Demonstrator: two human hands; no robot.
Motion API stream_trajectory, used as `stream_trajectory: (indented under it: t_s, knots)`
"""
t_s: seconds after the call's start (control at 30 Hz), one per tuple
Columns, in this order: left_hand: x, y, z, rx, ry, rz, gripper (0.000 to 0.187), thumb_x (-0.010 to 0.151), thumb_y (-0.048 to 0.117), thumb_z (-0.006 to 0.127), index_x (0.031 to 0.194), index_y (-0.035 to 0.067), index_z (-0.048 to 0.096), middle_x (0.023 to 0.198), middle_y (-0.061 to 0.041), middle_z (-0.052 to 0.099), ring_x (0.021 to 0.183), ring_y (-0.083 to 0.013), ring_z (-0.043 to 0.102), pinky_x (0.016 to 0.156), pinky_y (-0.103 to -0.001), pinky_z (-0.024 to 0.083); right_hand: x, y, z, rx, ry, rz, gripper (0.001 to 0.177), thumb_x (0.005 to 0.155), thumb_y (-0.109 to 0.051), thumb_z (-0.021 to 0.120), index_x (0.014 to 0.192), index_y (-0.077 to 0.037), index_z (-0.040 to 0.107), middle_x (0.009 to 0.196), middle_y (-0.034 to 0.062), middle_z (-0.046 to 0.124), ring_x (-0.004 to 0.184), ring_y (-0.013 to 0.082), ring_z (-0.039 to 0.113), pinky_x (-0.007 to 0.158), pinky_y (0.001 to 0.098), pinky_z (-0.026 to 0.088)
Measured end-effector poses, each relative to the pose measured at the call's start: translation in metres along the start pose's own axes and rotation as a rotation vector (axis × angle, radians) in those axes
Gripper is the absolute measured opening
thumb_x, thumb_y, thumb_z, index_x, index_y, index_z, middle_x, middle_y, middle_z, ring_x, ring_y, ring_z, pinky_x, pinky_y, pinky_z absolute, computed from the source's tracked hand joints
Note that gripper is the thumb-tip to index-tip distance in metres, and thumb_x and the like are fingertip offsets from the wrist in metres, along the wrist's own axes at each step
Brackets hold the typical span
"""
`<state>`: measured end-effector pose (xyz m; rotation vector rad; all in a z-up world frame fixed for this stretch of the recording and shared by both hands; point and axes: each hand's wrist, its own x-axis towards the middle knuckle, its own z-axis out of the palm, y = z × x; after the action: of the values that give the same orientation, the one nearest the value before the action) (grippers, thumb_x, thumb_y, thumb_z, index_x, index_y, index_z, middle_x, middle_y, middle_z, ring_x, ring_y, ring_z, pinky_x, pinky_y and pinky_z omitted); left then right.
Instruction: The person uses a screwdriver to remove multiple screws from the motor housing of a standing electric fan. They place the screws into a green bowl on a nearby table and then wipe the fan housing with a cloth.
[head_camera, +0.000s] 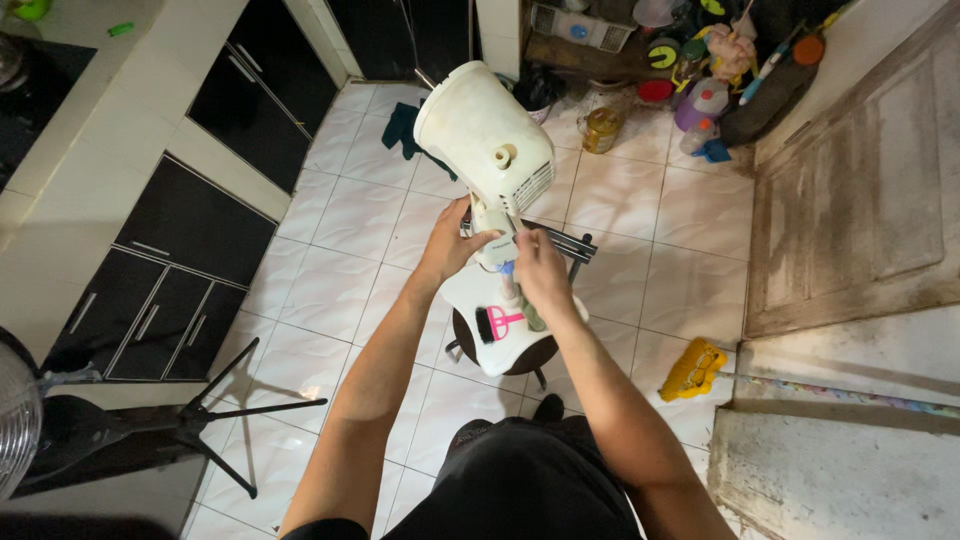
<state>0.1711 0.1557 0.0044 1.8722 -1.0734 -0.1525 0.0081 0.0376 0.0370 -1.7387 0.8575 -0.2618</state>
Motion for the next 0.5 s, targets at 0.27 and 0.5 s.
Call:
stream_trajectory:
  t_s: [0.27, 0.5]
  knots:
    - [-0.003, 0.009, 0.002, 0.003, 0.060, -0.053, 0.072, 0.078, 0.028, 0.090, 0.138, 0.006, 0.057, 0.120, -0.017, 0.067, 0.112, -0.0324, 0.062, 0.097, -0.041, 0.050, -0.003, 0.013, 0.008, -0.337, 0.195, -0.535, 0.023, 0.104, -0.024, 0.059, 0.103, -0.001, 0.058, 0.082, 0.0217, 0.068, 0.079, 0.0425, 0.067, 0.068, 0.0529, 0.051]
    - [-0.038, 0.004, 0.043, -0.314, 0.317, -0.165, 0.059, 0.091, 0.016, 0.080, 0.141, 0.006, 0.051, 0.135, -0.014, 0.055, 0.120, -0.0253, 0.059, 0.094, -0.036, 0.057, -0.009, 0.003, 0.002, -0.108, 0.216, -0.561, 0.030, 0.097, -0.027, 0.065, 0.104, 0.001, 0.056, 0.075, 0.0180, 0.068, 0.068, 0.0388, 0.069, 0.057, 0.0450, 0.052]
